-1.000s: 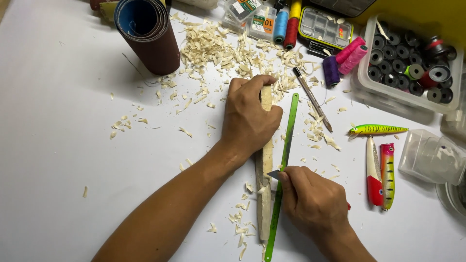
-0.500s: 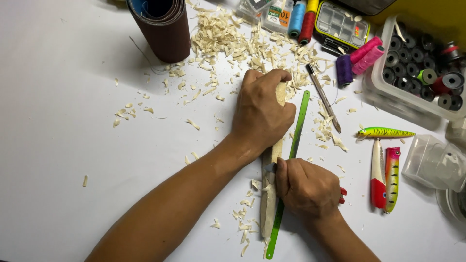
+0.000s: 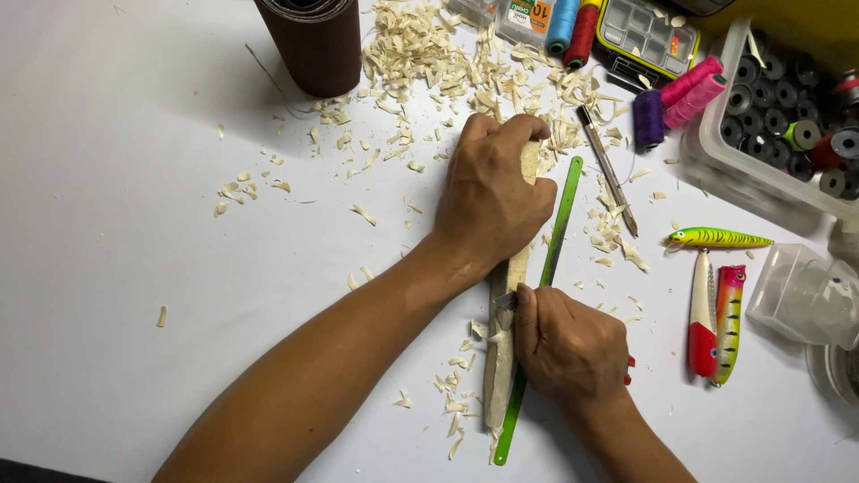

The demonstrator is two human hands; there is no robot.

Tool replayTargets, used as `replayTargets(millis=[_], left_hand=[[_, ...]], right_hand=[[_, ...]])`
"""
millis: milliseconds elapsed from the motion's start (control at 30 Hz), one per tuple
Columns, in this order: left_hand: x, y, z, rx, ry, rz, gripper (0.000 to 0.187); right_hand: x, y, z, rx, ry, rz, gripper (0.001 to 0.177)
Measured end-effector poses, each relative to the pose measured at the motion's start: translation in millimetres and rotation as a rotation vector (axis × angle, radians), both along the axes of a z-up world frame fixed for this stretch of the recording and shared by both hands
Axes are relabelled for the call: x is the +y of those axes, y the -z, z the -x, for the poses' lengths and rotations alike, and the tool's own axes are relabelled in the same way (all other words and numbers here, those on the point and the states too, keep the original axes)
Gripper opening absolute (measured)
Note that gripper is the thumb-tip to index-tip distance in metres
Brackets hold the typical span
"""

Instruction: The person carves a piece of light-colored wood using a utility knife and a green ruler as a guide. They repeatedly shave off thin layers of wood along the ruler's edge, creating wood shavings on the white work surface.

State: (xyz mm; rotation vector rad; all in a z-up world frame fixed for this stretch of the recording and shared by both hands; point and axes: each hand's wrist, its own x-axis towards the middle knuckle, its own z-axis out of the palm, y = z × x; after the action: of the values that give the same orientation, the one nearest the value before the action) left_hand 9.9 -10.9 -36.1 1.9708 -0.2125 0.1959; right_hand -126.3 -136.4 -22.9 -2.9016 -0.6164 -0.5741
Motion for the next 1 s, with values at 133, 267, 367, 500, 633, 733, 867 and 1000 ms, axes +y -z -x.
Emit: replayTargets(millis=[133,267,367,500,633,733,867,1000], left_hand=[[0.5,-1.1,-0.4,0.014,0.019,0.008,0.041],[-0.9,0.2,-2.8,0.022,0.025,-0.009,0.043],[-0.6,-4.5,0.6,0.097,0.008,-0.014,0.043],[-2.1,-5.5,-2.4,0.041,0.004,-0.034,0.045],[-7.5,-3.1,1.6,0.037,-0.005,-0.054,0.047],[-7.9,-2.5,-1.4,0.019,-0.018,-0.059,0.045],[-8.9,-1.6,-1.0,0.020,-0.025,-0.065,0.045],[-10.4,-4.1,-0.9,0.053,-0.022,-0.068,0.047]], right_hand=[[5.7,-5.7,11.5,0.017,-0.033,-0.006,0.039],[5.6,-2.8,13.5,-0.043,-0.022,-0.007,0.041],[1.6,-2.7,7.9,-0.033,0.038,-0.003,0.040],[0.2,0.2,0.0,-0.101,0.008,0.009,0.042],[-0.7,-0.8,2.3,-0.138,-0.022,0.030,0.045],[0.5,0.0,-0.1,-0.137,-0.034,0.011,0.044],[-0.9,-0.2,2.9,-0.126,-0.031,0.030,0.040],[-0.9,1.2,6.4,-0.104,-0.007,0.016,0.041]])
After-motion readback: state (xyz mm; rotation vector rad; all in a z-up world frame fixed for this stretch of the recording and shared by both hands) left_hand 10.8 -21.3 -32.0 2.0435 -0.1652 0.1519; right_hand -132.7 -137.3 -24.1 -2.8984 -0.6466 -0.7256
